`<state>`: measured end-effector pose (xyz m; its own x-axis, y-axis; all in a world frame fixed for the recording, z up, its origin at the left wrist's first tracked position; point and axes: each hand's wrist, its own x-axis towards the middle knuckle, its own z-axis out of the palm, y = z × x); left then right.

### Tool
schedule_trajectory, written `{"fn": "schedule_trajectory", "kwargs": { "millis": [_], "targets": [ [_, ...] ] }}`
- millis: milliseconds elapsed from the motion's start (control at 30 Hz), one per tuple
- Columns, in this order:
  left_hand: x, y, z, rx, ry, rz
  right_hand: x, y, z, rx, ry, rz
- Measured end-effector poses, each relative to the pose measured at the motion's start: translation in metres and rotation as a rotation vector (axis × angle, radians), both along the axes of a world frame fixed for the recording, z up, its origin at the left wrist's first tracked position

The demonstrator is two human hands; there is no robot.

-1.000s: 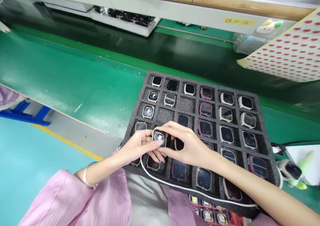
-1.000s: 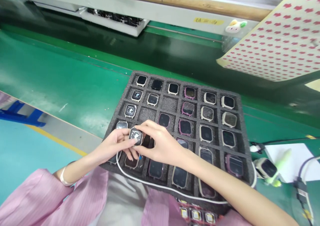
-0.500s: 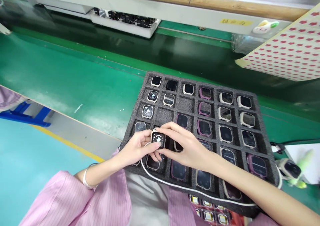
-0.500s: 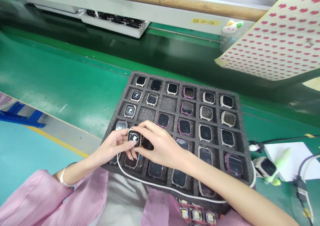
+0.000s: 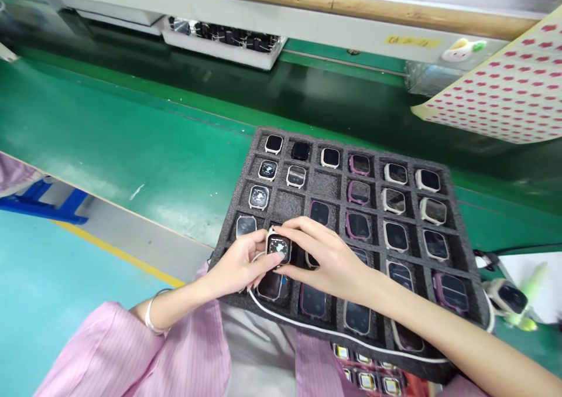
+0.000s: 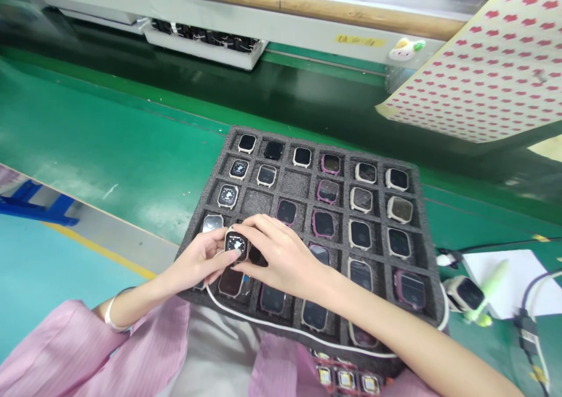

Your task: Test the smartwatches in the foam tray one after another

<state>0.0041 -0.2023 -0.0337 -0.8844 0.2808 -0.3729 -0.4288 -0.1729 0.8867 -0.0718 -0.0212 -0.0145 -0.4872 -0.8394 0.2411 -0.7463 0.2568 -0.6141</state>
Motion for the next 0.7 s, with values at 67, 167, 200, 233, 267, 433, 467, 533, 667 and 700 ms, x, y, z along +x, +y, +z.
{"fn": "schedule_trajectory", "kwargs": {
  "millis": [67, 167, 200, 233, 267, 433, 467, 533, 667, 700],
  "targets": [
    [0.0001, 0.0005, 0.0002, 0.002, -0.003, 0.002, 0.0005, -0.0001, -0.0004, 0.005, 0.009, -0.005],
    [0.0001, 0.0008, 0.0002, 0.001, -0.003, -0.004, 0.001, -0.0001, -0.0007, 0.005, 0.012, -0.004],
    [0.0, 0.0008, 0.0001, 0.001, -0.001, -0.006, 0.0011, -0.0001, -0.0008, 0.006, 0.013, -0.004],
    [0.0, 0.0008, 0.0002, 0.0, 0.0, -0.007, 0.0011, -0.0001, -0.001, 0.006, 0.014, -0.004],
    [0.0, 0.0009, 0.0003, 0.0, 0.003, -0.007, 0.0011, 0.0, -0.0011, 0.006, 0.015, -0.005],
    [0.0005, 0.0017, 0.0009, 0.008, 0.014, -0.01, 0.0008, 0.0004, -0.0022, 0.007, 0.009, -0.011],
    [0.0006, 0.0018, 0.001, 0.01, 0.013, -0.011, 0.0008, 0.0004, -0.0023, 0.009, 0.007, -0.01],
    [0.0005, 0.002, 0.0009, 0.015, 0.01, -0.009, 0.0008, 0.0003, -0.0024, 0.009, 0.004, -0.007],
    [-0.0001, 0.0021, 0.0002, 0.026, 0.008, 0.0, 0.0012, 0.0, -0.0028, -0.008, 0.008, -0.007],
    [-0.0002, 0.0022, 0.0, 0.028, 0.012, 0.003, 0.0014, -0.0001, -0.0031, -0.014, 0.012, -0.007]
  ]
}}
